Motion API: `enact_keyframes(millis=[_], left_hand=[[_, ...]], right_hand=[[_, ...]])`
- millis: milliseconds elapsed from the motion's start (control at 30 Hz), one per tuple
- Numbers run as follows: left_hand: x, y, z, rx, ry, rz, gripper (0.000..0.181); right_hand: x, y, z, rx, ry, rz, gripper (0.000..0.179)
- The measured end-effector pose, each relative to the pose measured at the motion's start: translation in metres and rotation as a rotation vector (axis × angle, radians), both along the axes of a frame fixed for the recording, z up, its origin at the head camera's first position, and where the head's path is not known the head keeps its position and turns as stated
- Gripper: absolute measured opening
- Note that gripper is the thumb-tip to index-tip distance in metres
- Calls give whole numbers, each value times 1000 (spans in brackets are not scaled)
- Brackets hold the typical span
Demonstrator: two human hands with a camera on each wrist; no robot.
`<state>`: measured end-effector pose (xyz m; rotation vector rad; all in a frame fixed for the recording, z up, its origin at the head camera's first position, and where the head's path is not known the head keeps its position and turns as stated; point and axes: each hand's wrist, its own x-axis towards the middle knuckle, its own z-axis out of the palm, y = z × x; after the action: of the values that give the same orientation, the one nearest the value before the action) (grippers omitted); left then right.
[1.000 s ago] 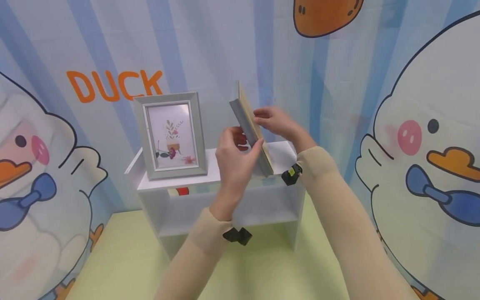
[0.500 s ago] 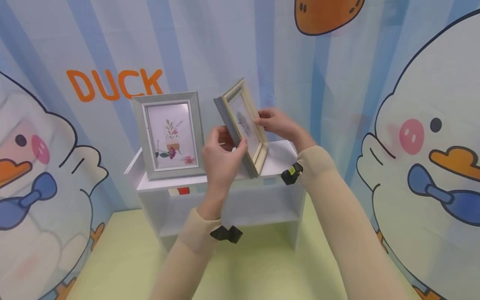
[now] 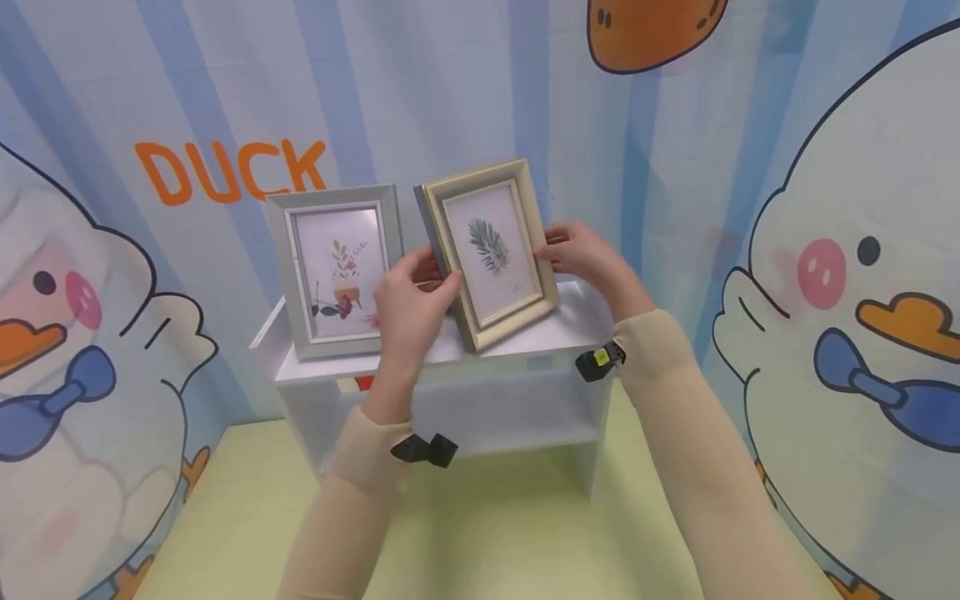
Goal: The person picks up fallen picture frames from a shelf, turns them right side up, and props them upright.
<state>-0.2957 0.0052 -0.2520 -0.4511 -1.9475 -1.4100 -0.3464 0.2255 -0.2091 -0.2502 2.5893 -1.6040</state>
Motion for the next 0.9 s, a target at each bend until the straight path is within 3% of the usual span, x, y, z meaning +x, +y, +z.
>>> enact_keyframes(millis=[367, 667, 900], left_hand=[[-2, -5, 3, 34, -109, 14, 29], [-6, -2, 1, 52, -114, 48, 25], [-10, 2, -2, 45, -110, 73, 27]], right_hand=[[23, 14, -8, -6, 41, -54, 58], [45, 17, -9, 65, 76, -99, 62], [50, 15, -12, 101, 79, -121, 64]])
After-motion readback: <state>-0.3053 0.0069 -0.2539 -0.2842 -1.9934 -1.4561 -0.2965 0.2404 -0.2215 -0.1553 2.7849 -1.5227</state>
